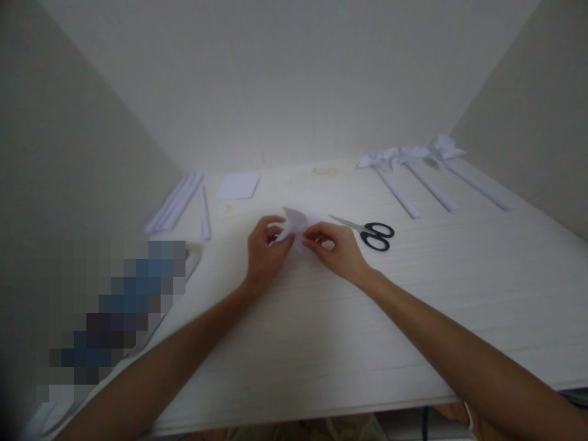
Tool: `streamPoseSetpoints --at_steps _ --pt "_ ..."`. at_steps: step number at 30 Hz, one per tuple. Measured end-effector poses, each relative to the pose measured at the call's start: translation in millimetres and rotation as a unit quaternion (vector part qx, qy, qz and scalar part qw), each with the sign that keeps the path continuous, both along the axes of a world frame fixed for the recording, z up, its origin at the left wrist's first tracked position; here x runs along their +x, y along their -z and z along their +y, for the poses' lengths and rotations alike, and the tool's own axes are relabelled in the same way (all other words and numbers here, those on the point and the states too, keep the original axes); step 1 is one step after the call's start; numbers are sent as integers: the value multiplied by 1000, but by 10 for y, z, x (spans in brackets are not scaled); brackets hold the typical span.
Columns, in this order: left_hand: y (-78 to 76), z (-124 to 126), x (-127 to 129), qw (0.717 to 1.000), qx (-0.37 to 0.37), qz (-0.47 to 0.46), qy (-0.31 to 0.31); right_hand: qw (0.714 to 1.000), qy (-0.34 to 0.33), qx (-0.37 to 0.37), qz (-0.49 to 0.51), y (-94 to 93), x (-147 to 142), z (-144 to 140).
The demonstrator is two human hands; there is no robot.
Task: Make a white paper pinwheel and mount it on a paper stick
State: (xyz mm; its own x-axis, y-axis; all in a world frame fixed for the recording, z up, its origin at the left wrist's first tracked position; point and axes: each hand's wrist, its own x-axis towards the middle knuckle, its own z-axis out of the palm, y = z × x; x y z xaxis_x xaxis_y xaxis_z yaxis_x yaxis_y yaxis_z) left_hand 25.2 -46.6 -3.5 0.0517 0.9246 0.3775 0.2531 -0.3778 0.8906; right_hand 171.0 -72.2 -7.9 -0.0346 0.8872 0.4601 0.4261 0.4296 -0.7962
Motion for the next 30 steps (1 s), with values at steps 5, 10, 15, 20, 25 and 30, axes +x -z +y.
streamPoseSetpoints --at_steps 5,10,15,20,25,30 --pt "9 8 -3 1000 -5 -4 1 1000 -14 14 12 10 1 -13" --pt "10 5 2 1000 -1 3 1 1000 -16 27 6 -6 -16 -24" --pt "7 4 2 1000 5 4 -4 1000 -1 25 10 18 -8 -20" --pt "12 13 2 1000 -1 -7 -5 996 46 38 -69 1 -2 -23" --pt "13 13 3 1000 -6 -10 1 987 85 49 -127 -13 -11 -28" --pt "-3 6 2 1000 -4 -19 2 984 75 72 -148 -8 -6 -21"
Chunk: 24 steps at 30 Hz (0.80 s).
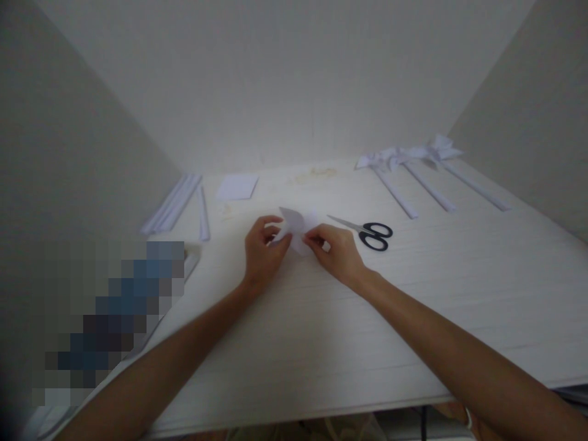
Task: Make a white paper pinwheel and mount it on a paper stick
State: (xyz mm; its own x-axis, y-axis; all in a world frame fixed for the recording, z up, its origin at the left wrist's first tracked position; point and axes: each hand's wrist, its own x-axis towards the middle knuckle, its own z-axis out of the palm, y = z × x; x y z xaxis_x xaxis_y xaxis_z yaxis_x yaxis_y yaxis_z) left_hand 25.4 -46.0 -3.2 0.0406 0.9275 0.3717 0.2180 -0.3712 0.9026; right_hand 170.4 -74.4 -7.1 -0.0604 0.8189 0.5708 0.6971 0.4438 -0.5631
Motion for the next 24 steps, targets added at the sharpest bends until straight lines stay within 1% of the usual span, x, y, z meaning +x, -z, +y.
streamPoseSetpoints --at_steps 4,13,21,24 --pt "-12 -7 2 1000 0 5 -3 1000 7 -8 18 0 6 10" --pt "1 -14 1 1000 3 9 8 994 30 -73 81 1 8 43" --pt "15 -9 -2 1000 4 7 18 992 59 -83 70 -10 -2 41" --pt "18 -7 -5 1000 9 8 19 992 58 -84 73 -8 -6 43"
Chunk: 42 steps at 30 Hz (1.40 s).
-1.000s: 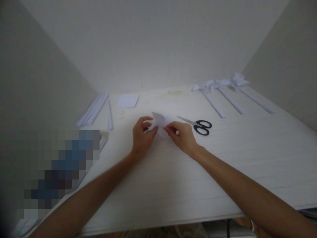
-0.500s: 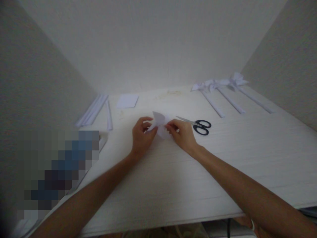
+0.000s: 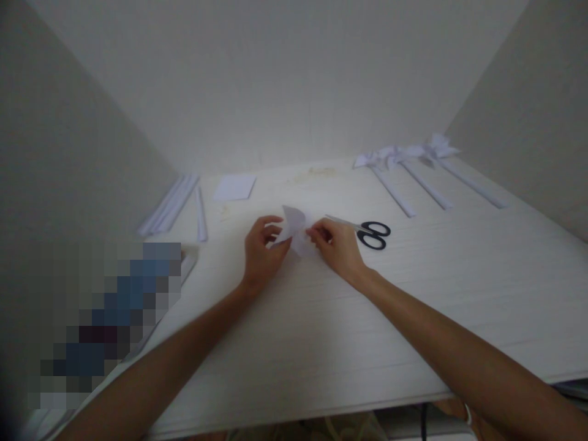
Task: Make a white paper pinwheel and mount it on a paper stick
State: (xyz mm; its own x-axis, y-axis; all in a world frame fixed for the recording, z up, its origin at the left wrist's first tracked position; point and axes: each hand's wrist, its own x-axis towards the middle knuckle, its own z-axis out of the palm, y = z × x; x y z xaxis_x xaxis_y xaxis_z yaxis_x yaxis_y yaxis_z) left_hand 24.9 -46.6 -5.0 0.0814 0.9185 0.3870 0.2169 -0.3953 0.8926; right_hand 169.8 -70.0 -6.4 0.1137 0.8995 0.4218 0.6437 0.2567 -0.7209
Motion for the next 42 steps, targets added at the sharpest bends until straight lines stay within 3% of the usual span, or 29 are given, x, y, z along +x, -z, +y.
streamPoseSetpoints --at_steps 9,21,27,34,42 --pt "0 12 -2 1000 -6 -1 -9 999 -41 14 19 -7 10 3" --pt "-8 13 15 1000 -18 -7 -3 997 -33 55 -44 6 10 -11" --pt "4 15 3 1000 -12 -1 -2 998 -40 47 -13 4 10 -1" --pt "-14 10 14 1000 -26 -13 2 998 -20 27 -48 -1 12 0" --pt "-18 29 16 995 -85 -34 35 999 2 -43 -16 16 12 60"
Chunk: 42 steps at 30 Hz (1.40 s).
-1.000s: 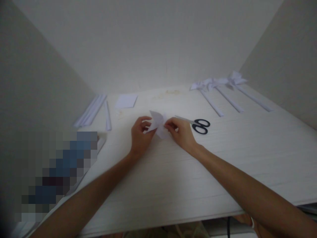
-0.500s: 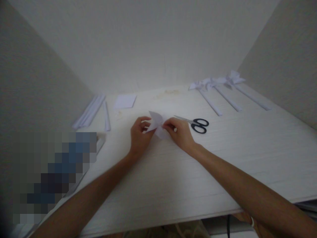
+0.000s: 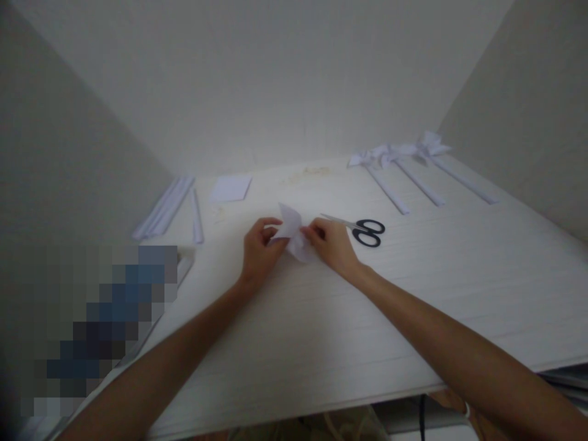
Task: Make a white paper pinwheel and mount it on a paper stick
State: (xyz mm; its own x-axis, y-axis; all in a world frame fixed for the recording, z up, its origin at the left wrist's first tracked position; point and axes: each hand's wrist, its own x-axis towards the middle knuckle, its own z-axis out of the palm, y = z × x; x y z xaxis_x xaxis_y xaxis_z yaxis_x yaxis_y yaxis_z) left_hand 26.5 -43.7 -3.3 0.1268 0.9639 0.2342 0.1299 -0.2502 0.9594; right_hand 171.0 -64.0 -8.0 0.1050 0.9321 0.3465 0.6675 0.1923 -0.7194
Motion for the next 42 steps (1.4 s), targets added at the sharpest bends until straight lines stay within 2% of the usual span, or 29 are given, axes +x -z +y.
streamPoseSetpoints --at_steps 4,14,24,30,35,42 --pt "2 14 4 1000 -4 1 4 1000 -13 -23 18 -8 8 25" --pt "28 35 -4 1000 -18 -1 2 997 -12 -27 78 12 25 57" --pt "26 45 -2 1000 -25 -3 3 998 -17 -35 55 8 19 64" --pt "49 53 -10 1000 -14 7 1 999 -25 -19 25 14 19 54" --pt "36 47 -8 1000 -11 20 1 1000 -5 -2 3 4 0 28" --pt "29 39 -7 1000 -10 17 2 999 -16 4 30 2 4 22"
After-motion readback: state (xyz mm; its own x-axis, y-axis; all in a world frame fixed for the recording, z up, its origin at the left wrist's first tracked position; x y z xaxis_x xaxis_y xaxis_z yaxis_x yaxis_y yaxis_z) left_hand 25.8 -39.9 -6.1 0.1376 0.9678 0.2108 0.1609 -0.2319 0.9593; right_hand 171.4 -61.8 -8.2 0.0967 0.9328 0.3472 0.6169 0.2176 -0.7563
